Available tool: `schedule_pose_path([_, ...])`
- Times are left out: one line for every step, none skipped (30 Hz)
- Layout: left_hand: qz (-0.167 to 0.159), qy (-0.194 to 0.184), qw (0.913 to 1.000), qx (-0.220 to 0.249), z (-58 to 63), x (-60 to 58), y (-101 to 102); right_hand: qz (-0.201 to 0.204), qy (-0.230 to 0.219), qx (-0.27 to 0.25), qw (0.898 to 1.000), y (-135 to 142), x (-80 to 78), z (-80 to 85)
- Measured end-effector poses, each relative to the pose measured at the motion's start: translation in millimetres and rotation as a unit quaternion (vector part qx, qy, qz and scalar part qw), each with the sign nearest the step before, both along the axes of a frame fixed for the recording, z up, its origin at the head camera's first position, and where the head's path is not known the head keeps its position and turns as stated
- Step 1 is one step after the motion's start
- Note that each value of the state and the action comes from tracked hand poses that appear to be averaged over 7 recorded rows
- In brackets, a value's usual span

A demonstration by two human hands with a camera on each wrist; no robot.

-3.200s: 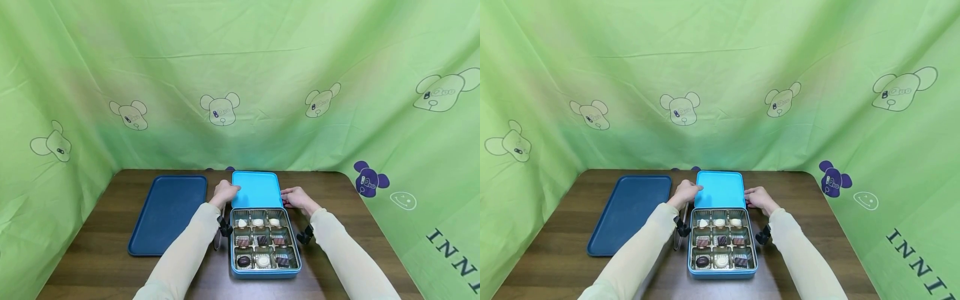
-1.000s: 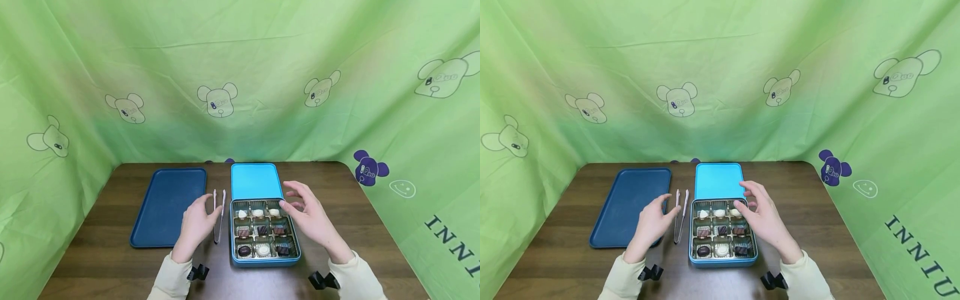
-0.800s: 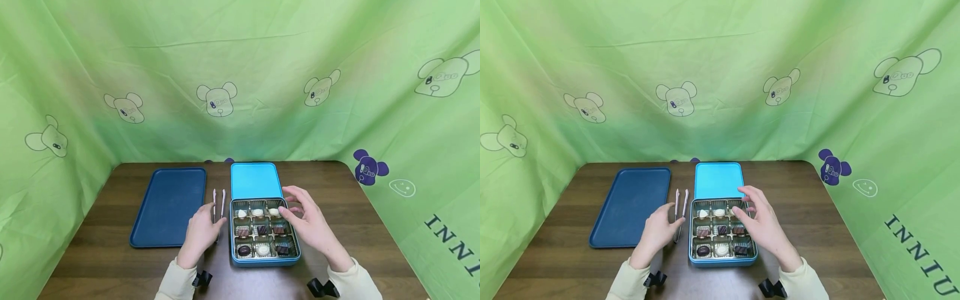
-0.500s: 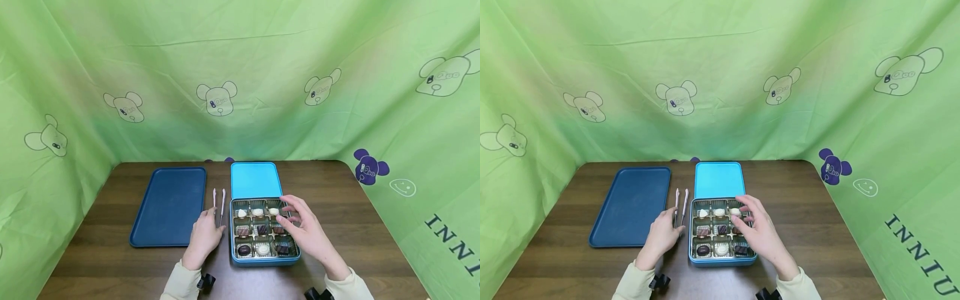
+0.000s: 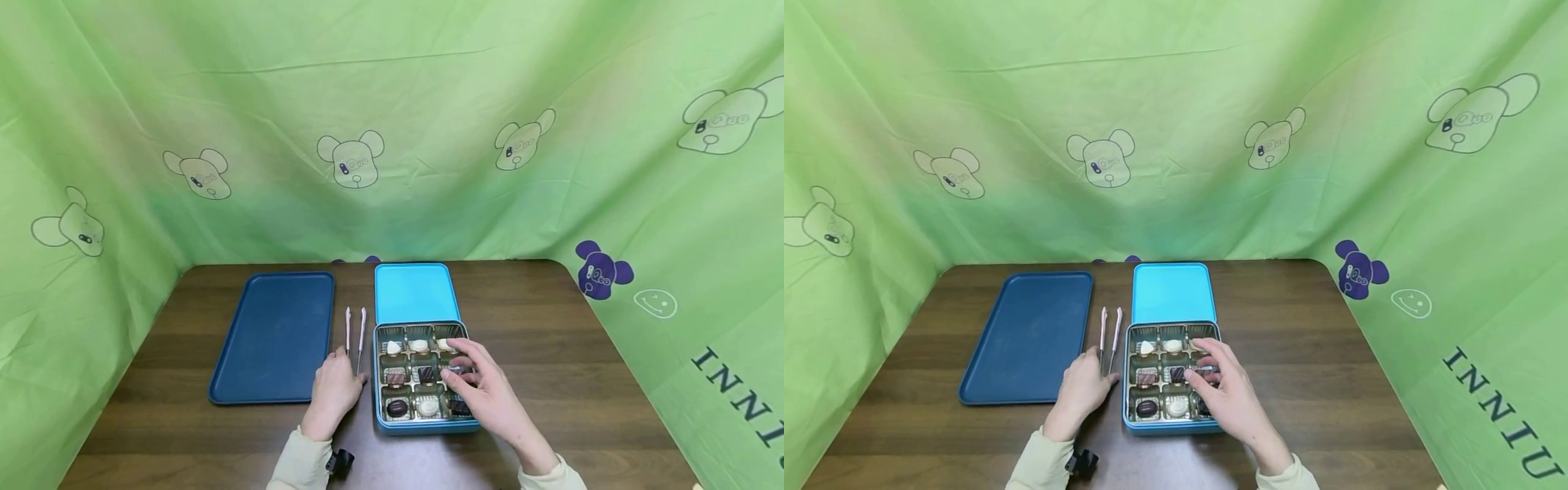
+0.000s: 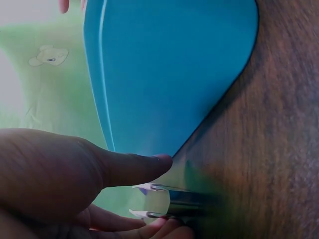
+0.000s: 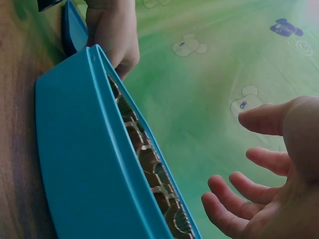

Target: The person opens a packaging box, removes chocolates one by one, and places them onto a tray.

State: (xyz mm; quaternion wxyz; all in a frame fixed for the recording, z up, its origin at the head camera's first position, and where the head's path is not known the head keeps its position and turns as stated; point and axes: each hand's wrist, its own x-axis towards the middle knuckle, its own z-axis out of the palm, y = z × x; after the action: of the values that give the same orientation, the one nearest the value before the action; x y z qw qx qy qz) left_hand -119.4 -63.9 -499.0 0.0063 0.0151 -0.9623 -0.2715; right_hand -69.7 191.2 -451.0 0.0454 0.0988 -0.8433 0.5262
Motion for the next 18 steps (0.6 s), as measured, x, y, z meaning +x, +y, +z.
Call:
schedule_pose_path([0.001, 0.002, 1.0000, -0.002, -0.2, -0.2, 0, 0.002, 0.000, -0.004, 1.000, -1, 0.6, -0.5])
schedule_pose_path([0.001, 0.005, 1.0000, -0.004, -0.5, -0.3, 0, 0.004, 0.001, -0.008, 1.000, -2, 1.2, -1.0])
schedule_pose_path([0.001, 0.007, 1.0000, -0.005, -1.0, -0.6, 1, 0.006, 0.002, -0.012, 1.000, -2, 1.7, -1.4])
schedule_pose_path([0.002, 0.009, 0.9999, -0.006, -1.4, -0.7, 0, 0.008, 0.002, -0.013, 1.000, -3, 2.1, -1.9])
schedule_pose_path([0.002, 0.010, 0.9999, -0.009, -2.1, -1.1, 1, 0.009, 0.004, -0.016, 1.000, -4, 2.3, -2.6])
schedule_pose_path([0.001, 0.014, 0.9998, -0.011, -2.9, -1.7, 1, 0.010, 0.005, -0.018, 1.000, -4, 2.5, -3.2])
schedule_pose_path([0.001, 0.017, 0.9998, -0.013, -3.6, -2.7, 1, 0.010, 0.005, -0.020, 1.000, -4, 2.3, -3.9])
schedule_pose_path([0.002, 0.021, 0.9997, -0.014, -4.6, -4.0, 1, 0.009, 0.005, -0.020, 1.000, -4, 2.1, -4.5])
schedule_pose_path([0.003, 0.024, 0.9996, -0.016, -5.2, -5.2, 1, 0.008, 0.004, -0.020, 1.000, -4, 1.9, -5.1])
schedule_pose_path([0.004, 0.026, 0.9995, -0.016, -5.7, -6.6, 2, 0.008, 0.003, -0.019, 1.000, -4, 1.6, -5.9])
schedule_pose_path([0.006, 0.026, 0.9995, -0.017, -6.4, -8.2, 2, 0.007, 0.002, -0.017, 1.000, -4, 1.4, -6.7])
schedule_pose_path([0.006, 0.028, 0.9995, -0.017, -6.7, -9.8, 2, 0.006, 0.002, -0.016, 1.000, -4, 1.3, -7.5])
schedule_pose_path([0.007, 0.027, 0.9995, -0.016, -6.8, -11.5, 2, 0.004, 0.000, -0.015, 1.000, -3, 1.2, -8.2])
schedule_pose_path([0.008, 0.024, 0.9995, -0.016, -7.0, -13.2, 3, 0.002, -0.002, -0.013, 1.000, -3, 1.4, -8.8])
schedule_pose_path([0.009, 0.021, 0.9996, -0.016, -6.9, -14.9, 3, -0.001, -0.003, -0.011, 1.000, -3, 1.5, -9.1])
schedule_pose_path([0.010, 0.018, 0.9996, -0.017, -7.0, -16.9, 4, -0.005, -0.003, -0.008, 1.000, -2, 1.6, -9.4])
schedule_pose_path([0.010, 0.016, 0.9997, -0.018, -6.9, -18.9, 4, -0.009, -0.004, -0.007, 1.000, -2, 1.5, -9.2])
schedule_pose_path([0.010, 0.014, 0.9997, -0.019, -6.6, -20.8, 5, -0.013, -0.005, -0.006, 1.000, -2, 1.4, -8.9])
